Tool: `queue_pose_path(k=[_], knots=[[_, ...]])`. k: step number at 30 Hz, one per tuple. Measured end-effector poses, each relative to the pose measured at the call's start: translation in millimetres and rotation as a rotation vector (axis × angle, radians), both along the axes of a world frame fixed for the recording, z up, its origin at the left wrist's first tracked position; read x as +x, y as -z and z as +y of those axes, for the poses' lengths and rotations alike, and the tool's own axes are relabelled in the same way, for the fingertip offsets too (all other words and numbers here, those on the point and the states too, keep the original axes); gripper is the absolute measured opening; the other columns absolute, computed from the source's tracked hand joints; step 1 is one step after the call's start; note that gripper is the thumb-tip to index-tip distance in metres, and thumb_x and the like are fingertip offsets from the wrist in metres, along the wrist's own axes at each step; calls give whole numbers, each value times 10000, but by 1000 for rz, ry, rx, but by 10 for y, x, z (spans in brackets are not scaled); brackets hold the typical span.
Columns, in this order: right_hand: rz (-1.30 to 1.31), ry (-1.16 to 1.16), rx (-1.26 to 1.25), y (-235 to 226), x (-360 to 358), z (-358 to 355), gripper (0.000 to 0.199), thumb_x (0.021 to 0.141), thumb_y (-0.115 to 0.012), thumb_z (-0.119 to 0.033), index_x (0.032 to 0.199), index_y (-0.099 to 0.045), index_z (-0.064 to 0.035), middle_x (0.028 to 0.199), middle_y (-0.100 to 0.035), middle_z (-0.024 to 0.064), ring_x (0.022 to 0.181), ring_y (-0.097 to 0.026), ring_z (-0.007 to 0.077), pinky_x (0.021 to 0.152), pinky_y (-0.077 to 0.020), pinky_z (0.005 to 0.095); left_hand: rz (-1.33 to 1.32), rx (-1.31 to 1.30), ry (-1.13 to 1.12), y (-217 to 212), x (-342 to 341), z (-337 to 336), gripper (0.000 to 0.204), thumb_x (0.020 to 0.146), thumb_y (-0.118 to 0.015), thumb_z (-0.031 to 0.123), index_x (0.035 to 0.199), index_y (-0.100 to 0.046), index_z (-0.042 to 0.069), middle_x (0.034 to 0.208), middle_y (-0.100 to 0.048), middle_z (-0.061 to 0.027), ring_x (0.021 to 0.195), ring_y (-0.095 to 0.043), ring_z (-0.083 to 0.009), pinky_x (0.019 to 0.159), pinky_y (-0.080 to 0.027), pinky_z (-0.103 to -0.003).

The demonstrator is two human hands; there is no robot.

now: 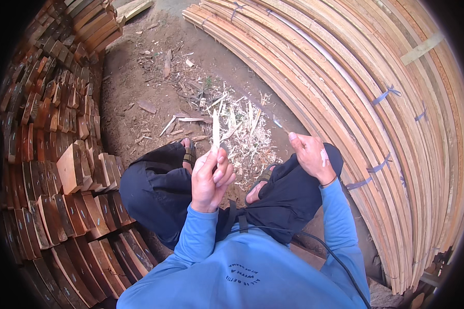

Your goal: The person uses a saw-like tool to shave thin layers off a small piece of wood held in their hands while sitting on the ground.

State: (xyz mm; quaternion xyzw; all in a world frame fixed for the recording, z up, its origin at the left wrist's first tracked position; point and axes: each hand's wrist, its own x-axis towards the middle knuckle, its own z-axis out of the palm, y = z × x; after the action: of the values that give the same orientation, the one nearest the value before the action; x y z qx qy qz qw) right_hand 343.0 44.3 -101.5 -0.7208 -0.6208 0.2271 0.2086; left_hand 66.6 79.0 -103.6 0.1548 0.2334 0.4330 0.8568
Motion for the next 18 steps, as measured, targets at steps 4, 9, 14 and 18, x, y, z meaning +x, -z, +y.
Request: queue_pose_path(k=[4, 9, 14, 18], knots=[[95, -191, -89, -246, -175, -61, 512, 1017, -579, -390, 706, -538, 15, 577, -407, 226, 510, -413, 380, 515, -365, 445, 10, -19, 40, 52, 36, -14, 329, 1118, -396, 304, 881, -475, 91, 538, -351, 63, 437, -252, -45, 440, -213, -230], [17, -225, -74, -223, -147, -77, 514, 1001, -595, -411, 701, -572, 6, 573, -447, 239, 527, -471, 433, 509, -376, 459, -66, -58, 132, -18, -12, -29, 340, 1118, -396, 320, 872, -468, 97, 532, -350, 64, 432, -256, -46, 436, -216, -237], [-78, -116, -32, -127, -31, -7, 531, 1003, -583, -420, 687, -558, 6, 573, -471, 229, 533, -493, 409, 530, -380, 458, -263, -34, 213, -72, -84, -75, 333, 1120, -384, 315, 874, -463, 104, 534, -351, 65, 426, -255, -47, 429, -219, -239], [-75, 3, 28, -6, 137, -18, 531, 1017, -567, -419, 691, -547, -1, 576, -449, 209, 520, -469, 361, 543, -372, 449, -238, 13, 192, -175, -111, -42, 332, 1121, -375, 306, 874, -458, 100, 535, -352, 65, 426, -256, -43, 425, -218, -239]])
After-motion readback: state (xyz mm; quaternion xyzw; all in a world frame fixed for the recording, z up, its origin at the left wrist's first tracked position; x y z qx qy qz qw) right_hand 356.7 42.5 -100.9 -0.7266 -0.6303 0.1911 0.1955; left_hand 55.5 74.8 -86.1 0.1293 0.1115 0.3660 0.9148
